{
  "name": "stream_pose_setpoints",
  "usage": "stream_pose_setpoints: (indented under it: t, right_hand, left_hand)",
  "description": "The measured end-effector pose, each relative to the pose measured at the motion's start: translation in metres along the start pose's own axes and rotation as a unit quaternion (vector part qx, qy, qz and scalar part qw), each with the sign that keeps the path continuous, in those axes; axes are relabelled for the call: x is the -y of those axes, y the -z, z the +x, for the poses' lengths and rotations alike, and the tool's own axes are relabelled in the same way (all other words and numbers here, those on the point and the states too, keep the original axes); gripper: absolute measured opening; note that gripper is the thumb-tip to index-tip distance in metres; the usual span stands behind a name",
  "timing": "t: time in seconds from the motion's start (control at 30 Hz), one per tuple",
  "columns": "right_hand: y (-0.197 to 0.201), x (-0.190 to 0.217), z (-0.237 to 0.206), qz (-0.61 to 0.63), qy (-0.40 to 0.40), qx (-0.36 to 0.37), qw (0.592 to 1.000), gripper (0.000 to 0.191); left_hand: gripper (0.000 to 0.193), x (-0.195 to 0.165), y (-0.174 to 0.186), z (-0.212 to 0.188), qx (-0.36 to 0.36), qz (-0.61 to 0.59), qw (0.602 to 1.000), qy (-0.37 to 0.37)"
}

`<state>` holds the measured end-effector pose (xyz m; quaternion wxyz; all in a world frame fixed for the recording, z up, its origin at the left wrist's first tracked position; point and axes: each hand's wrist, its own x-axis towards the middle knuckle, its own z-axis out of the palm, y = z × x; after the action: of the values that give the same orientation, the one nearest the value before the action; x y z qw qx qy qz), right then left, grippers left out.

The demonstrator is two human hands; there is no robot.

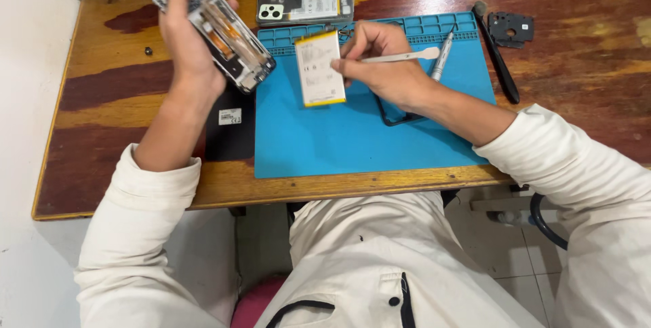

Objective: The person disassembles a smartphone by unscrewing screws, prying off the back cover, and removing the battery. They use a screwdriver and tweezers to carefully separate components and place them on a blue mat.

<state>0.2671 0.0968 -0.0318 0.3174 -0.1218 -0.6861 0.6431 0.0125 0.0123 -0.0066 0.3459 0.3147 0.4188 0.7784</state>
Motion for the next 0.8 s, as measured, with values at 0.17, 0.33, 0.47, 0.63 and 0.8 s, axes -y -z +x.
stream_pose_setpoints:
  t: [0.17, 0.33, 0.47, 0.63, 0.8]
  right_hand:
    - [-0.005, -0.002, -0.002, -0.007, -0.083, 0.037, 0.996, 0.024]
    - [-0.002, -0.003, -0.009, -0.121, -0.065, 0.060, 0.989, 0.025]
    - [-0.001, -0.001, -0.012, -0.246, 0.008, 0.083, 0.966, 0.033]
    - [0.006, 0.005, -0.020, -0.327, 0.086, 0.088, 0.937, 0.048]
    - [0.017, 0.015, -0.020, -0.364, 0.167, 0.062, 0.914, 0.040]
  left_hand:
    - [0.037, -0.006, 0.001, 0.001, 0.042, -0.049, 0.998, 0.023]
    - [0.041, 0.009, -0.006, -0.007, 0.045, 0.007, 0.996, 0.075]
    - [0.042, 0.020, -0.010, -0.011, 0.093, -0.012, 0.988, 0.124]
    - [0.048, 0.026, -0.008, -0.014, 0.169, -0.038, 0.966, 0.190]
    - [0.059, 0.026, -0.006, -0.019, 0.260, 0.028, 0.939, 0.223]
